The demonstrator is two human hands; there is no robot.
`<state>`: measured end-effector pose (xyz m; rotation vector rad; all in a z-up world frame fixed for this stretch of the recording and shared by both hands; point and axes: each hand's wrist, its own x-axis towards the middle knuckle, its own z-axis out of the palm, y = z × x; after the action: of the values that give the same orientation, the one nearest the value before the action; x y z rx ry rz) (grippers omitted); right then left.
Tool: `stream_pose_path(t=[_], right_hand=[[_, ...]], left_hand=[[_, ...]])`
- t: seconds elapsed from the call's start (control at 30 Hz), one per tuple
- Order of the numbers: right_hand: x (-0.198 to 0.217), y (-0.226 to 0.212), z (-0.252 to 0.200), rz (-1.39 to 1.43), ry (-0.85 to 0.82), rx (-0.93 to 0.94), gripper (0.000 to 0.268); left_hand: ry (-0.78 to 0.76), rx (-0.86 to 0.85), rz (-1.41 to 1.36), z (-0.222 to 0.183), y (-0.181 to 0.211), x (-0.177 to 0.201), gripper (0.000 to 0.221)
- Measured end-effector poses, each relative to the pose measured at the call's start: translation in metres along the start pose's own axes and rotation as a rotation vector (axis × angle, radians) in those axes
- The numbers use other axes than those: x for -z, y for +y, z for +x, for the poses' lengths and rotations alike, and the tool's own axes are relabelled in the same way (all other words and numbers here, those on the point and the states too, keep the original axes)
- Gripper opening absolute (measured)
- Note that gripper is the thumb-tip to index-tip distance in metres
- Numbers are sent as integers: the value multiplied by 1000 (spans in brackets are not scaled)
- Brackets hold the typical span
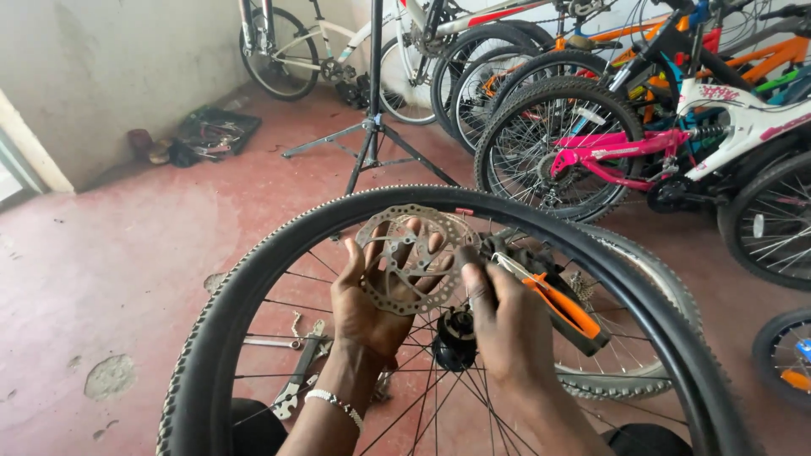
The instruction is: Cleaning a bicycle brake rotor using a small tool to scrape out debris from the holes and surface.
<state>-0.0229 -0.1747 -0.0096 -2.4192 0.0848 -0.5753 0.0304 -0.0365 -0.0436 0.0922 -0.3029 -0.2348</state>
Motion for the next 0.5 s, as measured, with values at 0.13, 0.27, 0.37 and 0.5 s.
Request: stream_pose_path(t=[0.13,0.27,0.37,0.5], right_hand=[[-14,-4,-2,-12,73,153,22],[-20,-5,-3,-77,110,187,26],[-23,-19,-5,-101,126,163,34],[-16,-13,3,-54,201,250,27]], left_hand=[[291,-32,93,-3,2,-20,55],[280,-65,12,0,-2,-13,59],[256,-103,-28,1,0,-15,57],[251,-88,-8,-3,-7,-24,56]])
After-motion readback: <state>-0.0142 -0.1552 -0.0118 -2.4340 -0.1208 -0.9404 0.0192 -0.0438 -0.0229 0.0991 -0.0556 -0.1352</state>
